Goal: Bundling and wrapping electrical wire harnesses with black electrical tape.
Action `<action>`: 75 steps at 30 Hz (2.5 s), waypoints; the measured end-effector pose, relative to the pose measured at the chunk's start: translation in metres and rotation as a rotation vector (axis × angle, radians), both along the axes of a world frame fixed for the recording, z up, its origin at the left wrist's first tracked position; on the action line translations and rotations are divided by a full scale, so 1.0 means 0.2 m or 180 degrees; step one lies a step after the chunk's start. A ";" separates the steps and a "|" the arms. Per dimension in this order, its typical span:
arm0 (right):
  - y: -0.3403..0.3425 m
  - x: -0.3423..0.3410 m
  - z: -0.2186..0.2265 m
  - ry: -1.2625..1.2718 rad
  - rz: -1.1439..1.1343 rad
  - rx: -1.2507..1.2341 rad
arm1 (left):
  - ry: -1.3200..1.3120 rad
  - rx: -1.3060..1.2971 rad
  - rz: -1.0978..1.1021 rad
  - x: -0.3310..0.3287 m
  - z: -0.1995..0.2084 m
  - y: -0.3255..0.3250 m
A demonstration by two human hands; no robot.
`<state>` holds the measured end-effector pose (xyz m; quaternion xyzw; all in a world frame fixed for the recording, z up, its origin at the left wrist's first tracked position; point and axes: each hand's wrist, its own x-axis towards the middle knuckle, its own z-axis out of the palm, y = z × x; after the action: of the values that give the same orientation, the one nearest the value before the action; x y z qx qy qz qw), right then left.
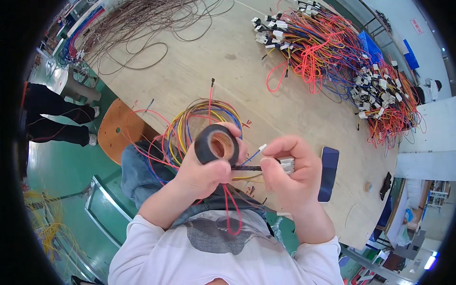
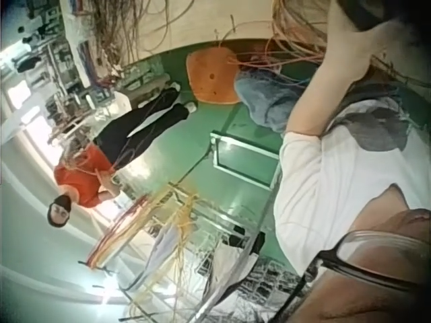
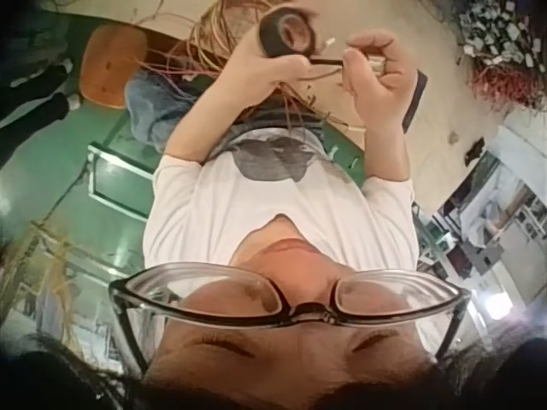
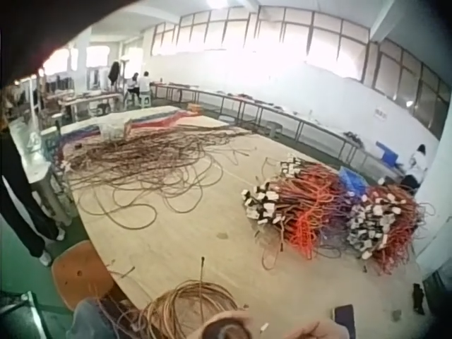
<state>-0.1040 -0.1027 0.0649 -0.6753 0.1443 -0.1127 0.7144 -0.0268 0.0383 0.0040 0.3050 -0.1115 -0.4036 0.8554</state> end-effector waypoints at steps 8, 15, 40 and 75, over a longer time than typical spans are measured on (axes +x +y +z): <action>-0.10 0.01 0.05 0.0159 -0.0509 0.0437 | -0.3140 -0.0407 0.0845 0.04 -0.07 0.03; -0.06 0.01 0.05 0.0057 -0.0298 -0.0062 | -0.2018 0.0874 0.0609 -0.07 -0.06 -0.02; -0.02 0.02 -0.16 -0.0659 -0.0301 -0.0508 | -0.1453 -0.0310 0.0736 -0.01 -0.04 0.01; -0.02 0.00 -0.08 -0.1215 -0.0620 -0.1101 | -0.1149 -0.0782 0.0525 -0.04 -0.03 -0.02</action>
<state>-0.1037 -0.1069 0.0497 -0.7368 0.0499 -0.3290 0.5886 -0.0353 0.0340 -0.0029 0.2739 -0.2856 -0.2547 0.8823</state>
